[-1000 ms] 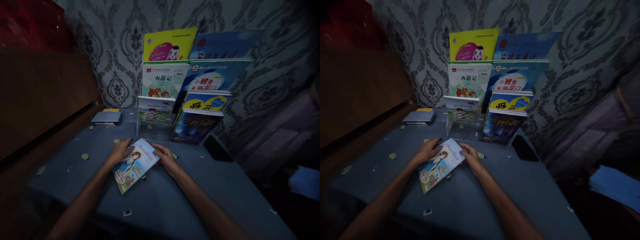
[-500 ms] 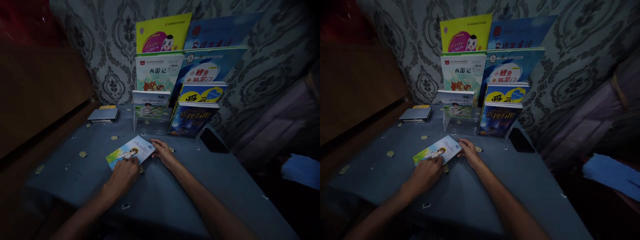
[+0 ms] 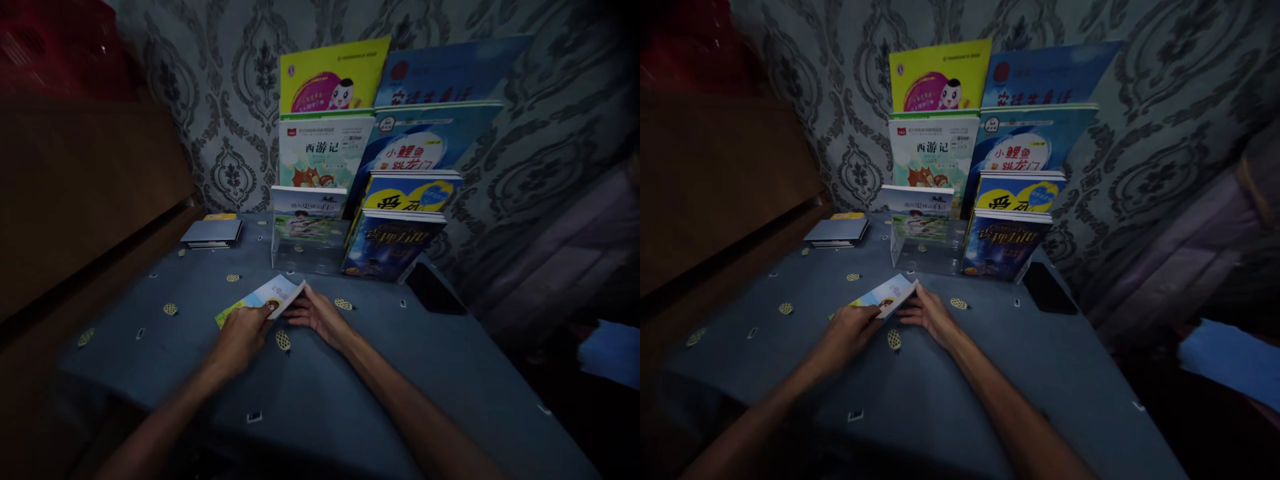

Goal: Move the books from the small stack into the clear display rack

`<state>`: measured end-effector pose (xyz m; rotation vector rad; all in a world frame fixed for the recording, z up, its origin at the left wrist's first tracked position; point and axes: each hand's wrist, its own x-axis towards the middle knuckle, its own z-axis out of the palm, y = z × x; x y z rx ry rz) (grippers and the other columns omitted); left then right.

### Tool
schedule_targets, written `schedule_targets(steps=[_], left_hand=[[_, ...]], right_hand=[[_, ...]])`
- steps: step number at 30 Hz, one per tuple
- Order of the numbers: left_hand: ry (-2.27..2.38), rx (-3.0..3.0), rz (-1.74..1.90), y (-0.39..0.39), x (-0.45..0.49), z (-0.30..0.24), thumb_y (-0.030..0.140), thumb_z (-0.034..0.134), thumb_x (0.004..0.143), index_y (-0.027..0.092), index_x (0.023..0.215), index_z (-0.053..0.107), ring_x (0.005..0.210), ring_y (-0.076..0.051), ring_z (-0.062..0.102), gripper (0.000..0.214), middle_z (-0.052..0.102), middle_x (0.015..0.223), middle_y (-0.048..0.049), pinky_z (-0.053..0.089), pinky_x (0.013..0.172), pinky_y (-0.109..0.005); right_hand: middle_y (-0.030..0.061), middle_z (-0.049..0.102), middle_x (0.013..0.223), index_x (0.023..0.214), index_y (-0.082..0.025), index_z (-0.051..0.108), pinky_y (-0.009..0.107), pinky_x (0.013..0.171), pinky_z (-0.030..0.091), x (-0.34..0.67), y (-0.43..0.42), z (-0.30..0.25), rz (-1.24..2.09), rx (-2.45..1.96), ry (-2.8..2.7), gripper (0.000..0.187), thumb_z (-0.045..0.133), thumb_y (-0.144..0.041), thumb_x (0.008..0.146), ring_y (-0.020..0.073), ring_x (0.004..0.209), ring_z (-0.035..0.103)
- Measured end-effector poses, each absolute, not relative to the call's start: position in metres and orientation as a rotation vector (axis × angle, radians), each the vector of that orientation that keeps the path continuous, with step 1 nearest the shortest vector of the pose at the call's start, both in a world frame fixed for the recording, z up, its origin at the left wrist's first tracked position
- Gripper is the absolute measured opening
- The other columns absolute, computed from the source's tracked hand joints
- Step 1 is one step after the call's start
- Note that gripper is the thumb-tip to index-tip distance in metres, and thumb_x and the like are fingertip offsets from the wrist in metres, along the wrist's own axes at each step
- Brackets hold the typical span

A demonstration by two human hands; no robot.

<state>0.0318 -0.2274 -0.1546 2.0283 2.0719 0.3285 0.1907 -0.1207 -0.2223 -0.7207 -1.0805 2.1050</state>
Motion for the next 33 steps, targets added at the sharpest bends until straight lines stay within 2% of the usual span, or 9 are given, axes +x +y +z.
schedule_targets(steps=[8,15,21,27,30,33], left_hand=[[2.059,2.025,0.261,-0.227,0.030,-0.150,0.021,0.044,0.095,0.019,0.101,0.071,0.087,-0.023,0.069,0.028,0.074,0.091,-0.0090,0.043,0.072,-0.028],[2.068,2.032,0.259,-0.229,0.030,-0.152,0.020,0.043,0.095,0.019,0.099,0.070,0.085,-0.023,0.068,0.027,0.074,0.089,-0.0085,0.041,0.070,-0.027],[2.060,2.065,0.244,-0.232,0.036,-0.156,0.022,0.042,0.096,0.017,0.094,0.067,0.088,-0.023,0.069,0.026,0.073,0.096,-0.0111,0.042,0.072,-0.028],[2.087,2.086,0.159,-0.239,0.046,-0.169,0.026,0.046,0.094,0.018,0.099,0.064,0.092,-0.027,0.068,0.020,0.071,0.101,-0.0111,0.045,0.074,-0.032],[2.095,2.086,0.263,-0.235,0.037,-0.168,0.032,0.048,0.094,0.021,0.109,0.062,0.095,-0.027,0.066,0.023,0.070,0.105,-0.0099,0.046,0.075,-0.032],[2.216,2.013,0.420,-0.219,0.018,-0.167,0.037,0.045,0.095,0.021,0.122,0.056,0.110,-0.029,0.059,0.033,0.065,0.116,-0.0121,0.047,0.079,-0.035]], right_hand=[[0.0058,0.073,0.079,0.095,-0.016,0.065,0.030,0.065,0.060,0.190,-0.118,-0.227,2.094,-0.717,-1.075,0.031,0.060,-0.047,0.090,0.0177,0.068,0.072],[0.0052,0.073,0.080,0.092,-0.018,0.064,0.031,0.065,0.059,0.190,-0.116,-0.233,2.093,-0.698,-1.096,0.033,0.063,-0.050,0.086,0.0182,0.070,0.071],[0.0066,0.073,0.083,0.093,-0.017,0.064,0.033,0.067,0.060,0.190,-0.117,-0.233,2.064,-0.701,-1.123,0.038,0.068,-0.053,0.080,0.0212,0.079,0.072],[0.0067,0.074,0.098,0.106,-0.019,0.063,0.033,0.071,0.060,0.191,-0.120,-0.231,2.036,-0.670,-1.177,0.047,0.082,-0.039,0.068,0.0231,0.090,0.071],[0.0065,0.074,0.102,0.109,-0.020,0.062,0.033,0.069,0.060,0.192,-0.118,-0.234,2.021,-0.682,-1.166,0.049,0.083,-0.032,0.066,0.0233,0.090,0.071],[0.0060,0.074,0.099,0.109,-0.020,0.062,0.033,0.067,0.059,0.191,-0.117,-0.236,2.003,-0.689,-1.144,0.047,0.082,-0.031,0.067,0.0233,0.088,0.071]])
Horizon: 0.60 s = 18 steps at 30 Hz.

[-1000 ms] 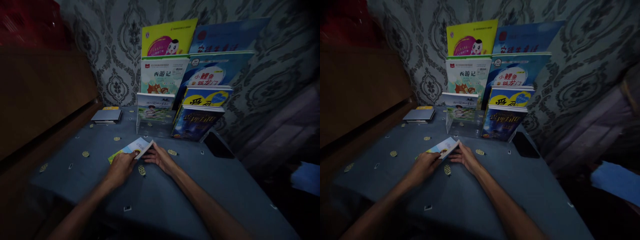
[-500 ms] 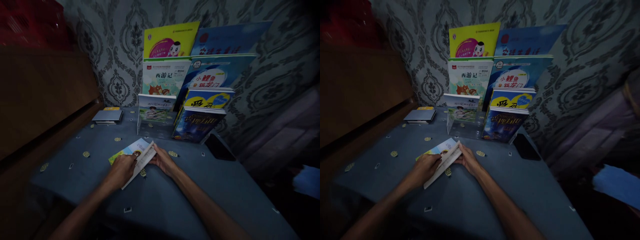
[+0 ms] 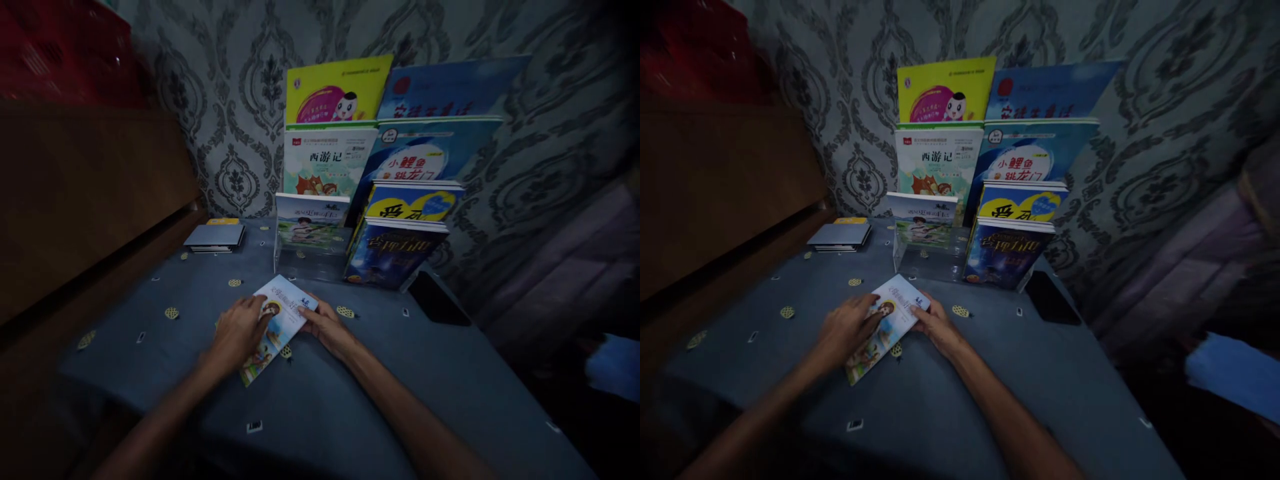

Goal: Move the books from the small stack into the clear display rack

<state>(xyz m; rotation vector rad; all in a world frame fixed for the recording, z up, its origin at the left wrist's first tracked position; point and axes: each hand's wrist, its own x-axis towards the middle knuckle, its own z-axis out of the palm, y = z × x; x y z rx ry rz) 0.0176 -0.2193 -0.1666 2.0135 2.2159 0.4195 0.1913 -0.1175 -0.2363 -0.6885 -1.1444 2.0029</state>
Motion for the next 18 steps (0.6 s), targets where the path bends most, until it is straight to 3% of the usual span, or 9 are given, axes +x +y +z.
schedule_targets(steps=[4,6,8,12,15,18], left_hand=[[2.154,1.802,0.771,-0.189,-0.012,-0.183,0.036,0.046,0.093,0.017,0.136,0.045,0.116,-0.029,0.057,0.047,0.060,0.126,-0.0153,0.046,0.090,-0.038],[1.959,1.638,0.956,-0.176,-0.021,-0.196,0.039,0.051,0.089,0.015,0.128,0.053,0.105,-0.028,0.063,0.045,0.068,0.110,-0.0131,0.048,0.090,-0.038],[1.806,1.397,1.165,-0.168,-0.023,-0.206,0.047,0.061,0.082,0.016,0.107,0.064,0.098,-0.028,0.065,0.040,0.071,0.098,-0.0107,0.050,0.087,-0.037],[1.470,0.741,1.393,-0.161,-0.010,-0.205,0.051,0.075,0.070,0.016,0.096,0.066,0.085,-0.026,0.070,0.045,0.074,0.091,-0.0099,0.055,0.075,-0.035],[1.190,0.597,1.430,-0.160,0.009,-0.189,0.048,0.082,0.062,0.015,0.088,0.065,0.078,-0.026,0.071,0.046,0.074,0.081,-0.0085,0.057,0.071,-0.035],[1.011,0.606,1.496,-0.158,0.025,-0.172,0.050,0.086,0.056,0.014,0.082,0.064,0.078,-0.027,0.072,0.049,0.074,0.077,-0.0087,0.057,0.070,-0.036]], right_hand=[[0.0049,0.075,0.096,0.107,-0.020,0.063,0.033,0.068,0.059,0.191,-0.119,-0.235,1.996,-0.678,-1.114,0.050,0.084,-0.034,0.064,0.0230,0.086,0.071],[0.0046,0.075,0.094,0.106,-0.020,0.065,0.034,0.071,0.058,0.191,-0.121,-0.232,1.995,-0.675,-1.074,0.049,0.085,-0.034,0.064,0.0227,0.085,0.071],[0.0048,0.076,0.093,0.103,-0.020,0.066,0.036,0.077,0.057,0.191,-0.122,-0.230,2.003,-0.658,-1.007,0.046,0.085,-0.034,0.064,0.0227,0.087,0.071],[0.0058,0.076,0.091,0.097,-0.018,0.068,0.036,0.084,0.053,0.190,-0.124,-0.223,2.076,-0.568,-0.876,0.041,0.086,-0.035,0.064,0.0221,0.089,0.071],[0.0035,0.075,0.082,0.090,-0.018,0.068,0.027,0.065,0.053,0.189,-0.126,-0.221,2.119,-0.569,-0.817,0.037,0.085,-0.041,0.066,0.0177,0.075,0.069],[-0.0012,0.068,0.064,0.080,-0.018,0.065,0.016,0.041,0.034,0.190,-0.127,-0.223,2.121,-0.662,-0.841,0.037,0.084,-0.047,0.065,0.0101,0.055,0.060]])
